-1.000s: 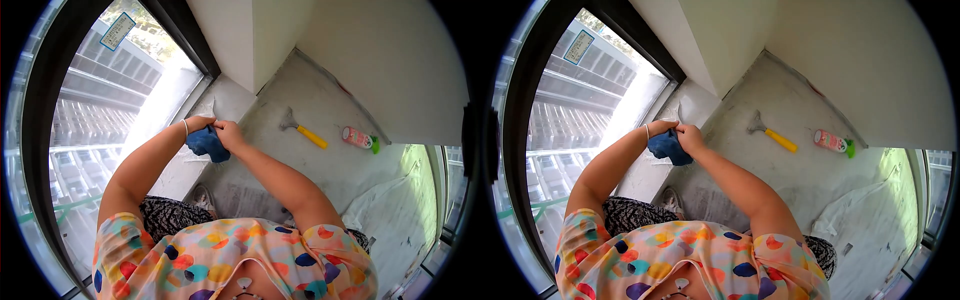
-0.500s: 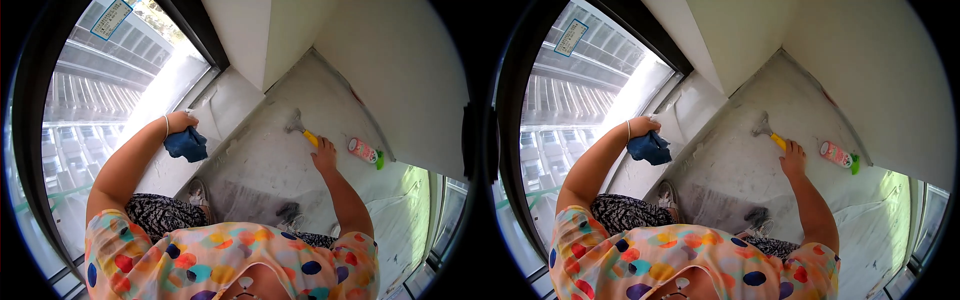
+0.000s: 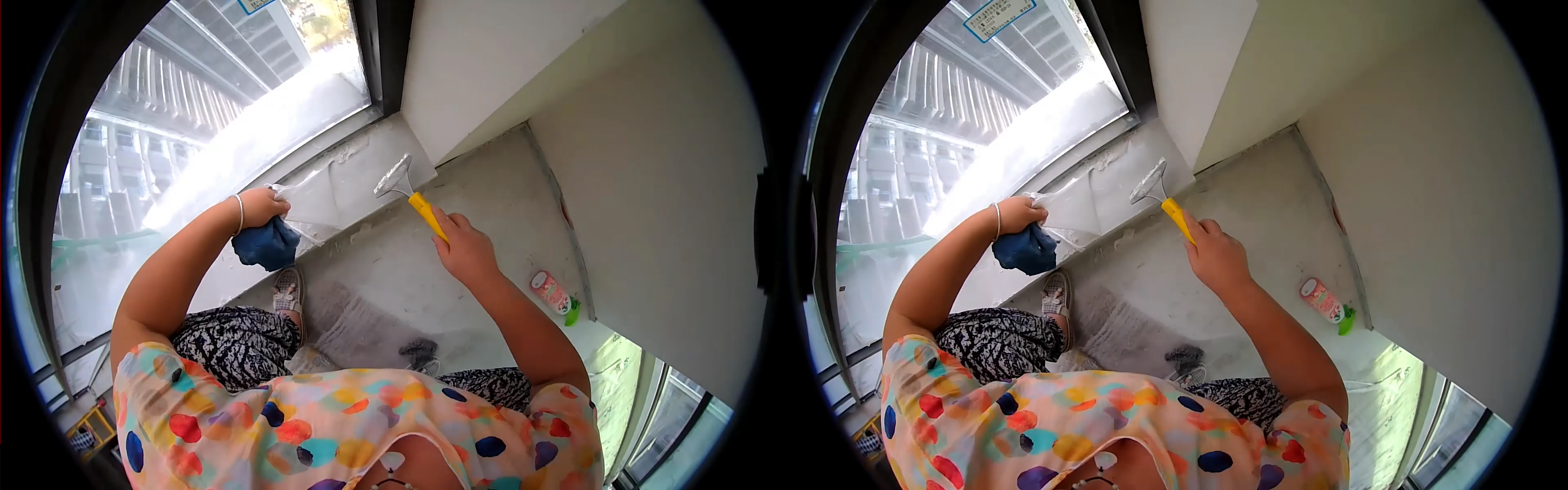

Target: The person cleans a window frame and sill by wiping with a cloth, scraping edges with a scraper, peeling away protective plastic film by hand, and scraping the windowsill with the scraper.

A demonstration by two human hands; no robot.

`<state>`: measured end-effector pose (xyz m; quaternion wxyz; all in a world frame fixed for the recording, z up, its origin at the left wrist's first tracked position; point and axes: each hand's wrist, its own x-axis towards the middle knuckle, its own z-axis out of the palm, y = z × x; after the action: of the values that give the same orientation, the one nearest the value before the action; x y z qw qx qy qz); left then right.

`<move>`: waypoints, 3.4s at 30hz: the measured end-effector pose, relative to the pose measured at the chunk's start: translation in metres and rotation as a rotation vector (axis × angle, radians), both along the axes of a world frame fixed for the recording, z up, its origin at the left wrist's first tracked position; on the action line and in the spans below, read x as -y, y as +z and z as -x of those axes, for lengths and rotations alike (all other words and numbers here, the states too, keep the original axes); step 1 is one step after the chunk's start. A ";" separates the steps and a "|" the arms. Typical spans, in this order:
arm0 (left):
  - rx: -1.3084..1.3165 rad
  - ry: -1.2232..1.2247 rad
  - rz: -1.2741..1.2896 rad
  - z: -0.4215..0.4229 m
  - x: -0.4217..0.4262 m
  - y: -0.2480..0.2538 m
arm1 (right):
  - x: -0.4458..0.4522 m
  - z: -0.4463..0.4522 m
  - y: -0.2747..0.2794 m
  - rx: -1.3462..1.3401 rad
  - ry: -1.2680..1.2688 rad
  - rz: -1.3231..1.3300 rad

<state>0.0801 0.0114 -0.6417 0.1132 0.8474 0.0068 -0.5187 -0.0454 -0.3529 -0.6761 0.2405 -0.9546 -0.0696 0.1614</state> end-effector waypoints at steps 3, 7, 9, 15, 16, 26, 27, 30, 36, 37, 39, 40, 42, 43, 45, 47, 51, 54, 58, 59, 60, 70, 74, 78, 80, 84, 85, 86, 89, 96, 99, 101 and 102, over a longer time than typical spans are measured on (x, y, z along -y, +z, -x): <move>0.082 0.021 0.065 0.009 -0.025 -0.013 | -0.026 -0.051 -0.006 -0.056 0.052 0.121; 0.095 0.021 0.136 0.019 -0.044 -0.024 | -0.060 -0.100 -0.008 -0.165 0.025 0.241; 0.076 0.068 0.132 0.024 -0.049 -0.023 | -0.074 -0.120 -0.014 -0.233 -0.007 0.225; 0.123 0.087 0.195 0.052 -0.080 -0.037 | -0.076 -0.130 -0.020 -0.224 0.042 0.275; 0.121 0.120 0.204 0.054 -0.080 -0.035 | -0.074 -0.129 -0.020 -0.238 0.071 0.287; 0.137 0.083 0.215 0.054 -0.080 -0.055 | -0.077 -0.129 -0.044 -0.164 -0.077 0.254; 0.148 0.066 0.209 0.055 -0.082 -0.053 | -0.077 -0.123 -0.043 -0.143 -0.063 0.247; 0.163 0.032 0.183 0.057 -0.077 -0.047 | -0.066 -0.114 -0.060 -0.114 0.058 0.280; 0.182 0.034 0.245 0.054 -0.078 -0.072 | -0.080 -0.170 -0.071 -0.119 -0.046 0.261; 0.192 0.028 0.264 0.059 -0.079 -0.073 | -0.083 -0.170 -0.070 -0.149 -0.025 0.278; 0.130 0.065 0.288 0.057 -0.080 -0.073 | -0.072 -0.138 -0.073 -0.131 -0.040 0.258; 0.212 -0.006 0.232 0.059 -0.081 -0.076 | -0.071 -0.147 -0.074 -0.080 -0.037 0.240; 0.205 0.015 0.252 0.061 -0.080 -0.076 | -0.063 -0.130 -0.075 -0.095 0.019 0.287; 0.198 0.025 0.259 0.060 -0.079 -0.077 | -0.061 -0.125 -0.078 -0.106 0.048 0.307; 0.159 0.032 0.245 0.060 -0.077 -0.079 | -0.066 -0.138 -0.090 -0.116 -0.035 0.259; 0.138 0.026 0.212 0.060 -0.076 -0.078 | -0.073 -0.152 -0.094 -0.120 -0.074 0.237; 0.131 0.035 0.236 0.067 -0.070 -0.064 | -0.067 -0.131 -0.097 -0.046 -0.070 0.259; 0.138 0.034 0.215 0.062 -0.074 -0.070 | -0.068 -0.128 -0.098 -0.059 -0.034 0.273; 0.127 0.067 0.246 0.062 -0.070 -0.079 | -0.081 -0.170 -0.096 -0.120 -0.075 0.298; 0.138 0.073 0.269 0.061 -0.073 -0.079 | -0.088 -0.186 -0.090 -0.131 -0.064 0.302; 0.148 0.067 0.262 0.058 -0.071 -0.073 | -0.090 -0.195 -0.083 -0.159 -0.058 0.303; 0.179 0.010 0.245 0.061 -0.063 -0.068 | -0.069 -0.157 -0.104 -0.030 -0.017 0.242; 0.159 -0.046 0.243 0.066 -0.064 -0.066 | -0.066 -0.144 -0.107 -0.019 -0.057 0.187; 0.158 -0.029 0.222 0.063 -0.067 -0.062 | -0.061 -0.125 -0.123 0.053 -0.069 0.160; 0.177 -0.021 0.225 0.061 -0.071 -0.064 | -0.054 -0.117 -0.127 0.104 -0.055 0.128; 0.145 -0.020 0.210 0.061 -0.070 -0.072 | -0.042 -0.117 -0.121 0.034 -0.090 0.073; 0.144 -0.017 0.212 0.061 -0.069 -0.072 | -0.050 -0.130 -0.114 0.007 -0.108 0.101; 0.145 -0.016 0.213 0.061 -0.070 -0.070 | -0.058 -0.139 -0.110 -0.018 -0.127 0.128; 0.132 0.007 0.211 0.057 -0.065 -0.056 | -0.080 -0.147 -0.108 -0.020 -0.131 0.166; 0.105 -0.067 0.149 0.057 -0.068 -0.059 | -0.044 -0.113 -0.116 0.110 -0.107 0.086; 0.115 -0.063 0.155 0.064 -0.070 -0.065 | -0.030 -0.107 -0.098 0.060 -0.065 0.063; 0.148 -0.047 0.173 0.064 -0.072 -0.072 | -0.023 -0.114 -0.081 0.093 -0.046 0.055; 0.146 -0.041 0.174 0.064 -0.072 -0.073 | -0.019 -0.121 -0.071 0.052 -0.099 0.015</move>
<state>0.0162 0.0832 -0.7142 0.1757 0.8700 -0.0637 -0.4563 0.0761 -0.3335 -0.7474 0.2391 -0.9625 -0.0271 0.1251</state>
